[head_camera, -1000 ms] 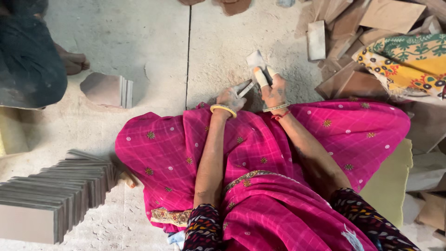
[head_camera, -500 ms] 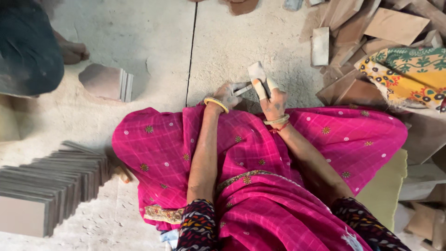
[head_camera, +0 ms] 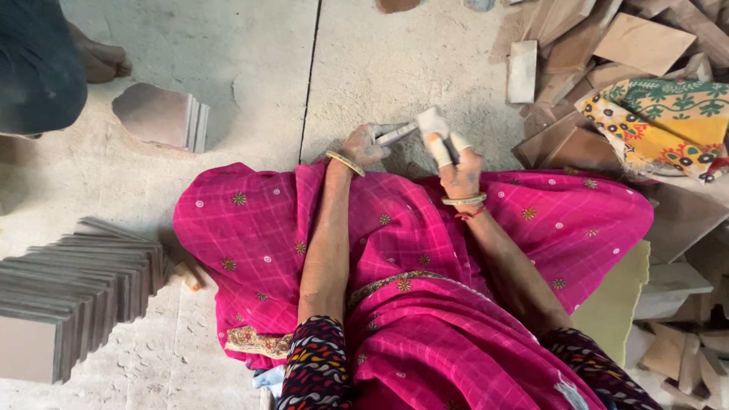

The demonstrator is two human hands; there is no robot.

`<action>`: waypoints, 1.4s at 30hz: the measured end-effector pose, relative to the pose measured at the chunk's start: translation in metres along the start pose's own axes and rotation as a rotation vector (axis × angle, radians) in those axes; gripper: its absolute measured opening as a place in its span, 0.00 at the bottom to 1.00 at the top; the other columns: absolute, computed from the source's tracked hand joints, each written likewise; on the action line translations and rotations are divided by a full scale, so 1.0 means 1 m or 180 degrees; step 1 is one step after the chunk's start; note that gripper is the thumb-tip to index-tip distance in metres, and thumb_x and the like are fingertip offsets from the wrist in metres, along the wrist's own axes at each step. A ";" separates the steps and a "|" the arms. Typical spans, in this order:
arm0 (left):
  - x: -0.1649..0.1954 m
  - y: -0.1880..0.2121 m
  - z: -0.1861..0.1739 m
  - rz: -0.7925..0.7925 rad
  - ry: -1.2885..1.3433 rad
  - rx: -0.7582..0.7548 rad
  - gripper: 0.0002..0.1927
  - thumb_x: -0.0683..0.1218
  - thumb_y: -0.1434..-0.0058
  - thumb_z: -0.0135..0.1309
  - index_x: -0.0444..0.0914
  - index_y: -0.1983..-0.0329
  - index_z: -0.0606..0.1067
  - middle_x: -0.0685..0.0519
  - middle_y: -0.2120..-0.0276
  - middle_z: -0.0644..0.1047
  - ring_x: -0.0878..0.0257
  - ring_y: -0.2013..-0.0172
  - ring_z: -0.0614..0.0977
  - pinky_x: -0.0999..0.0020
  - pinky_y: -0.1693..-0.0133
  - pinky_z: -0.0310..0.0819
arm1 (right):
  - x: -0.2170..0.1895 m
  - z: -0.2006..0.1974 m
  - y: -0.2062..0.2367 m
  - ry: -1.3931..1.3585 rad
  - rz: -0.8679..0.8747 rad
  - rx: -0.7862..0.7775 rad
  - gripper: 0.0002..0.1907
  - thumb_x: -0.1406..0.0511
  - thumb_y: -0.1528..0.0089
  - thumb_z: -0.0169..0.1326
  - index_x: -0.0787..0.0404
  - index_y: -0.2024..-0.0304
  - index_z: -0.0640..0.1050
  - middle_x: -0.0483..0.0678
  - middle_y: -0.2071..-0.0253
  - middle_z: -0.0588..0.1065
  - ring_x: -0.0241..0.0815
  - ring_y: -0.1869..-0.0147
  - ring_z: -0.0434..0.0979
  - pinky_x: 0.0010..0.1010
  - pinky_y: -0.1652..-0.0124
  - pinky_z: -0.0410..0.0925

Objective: The person sits on the floor and uses a sanding block to smooth the edges of small rectangular tiles. They hold each tile with one hand and rub the edges with the block, then place the finished tile into a stack nearby.

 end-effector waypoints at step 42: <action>0.004 -0.005 0.002 0.0442 -0.0386 0.0160 0.28 0.34 0.53 0.53 0.40 0.46 0.80 0.44 0.57 0.84 0.59 0.57 0.84 0.67 0.53 0.78 | -0.035 0.076 -0.041 0.1321 -0.0757 -0.0053 0.14 0.58 0.32 0.62 0.63 0.58 0.80 0.56 0.78 0.73 0.52 0.77 0.74 0.40 0.74 0.66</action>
Point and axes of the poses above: each hand's wrist, its own y-axis away from the middle knuckle, its own z-axis out of the palm, x = y × z, the point moved 9 cm from there along -y, towards the middle knuckle
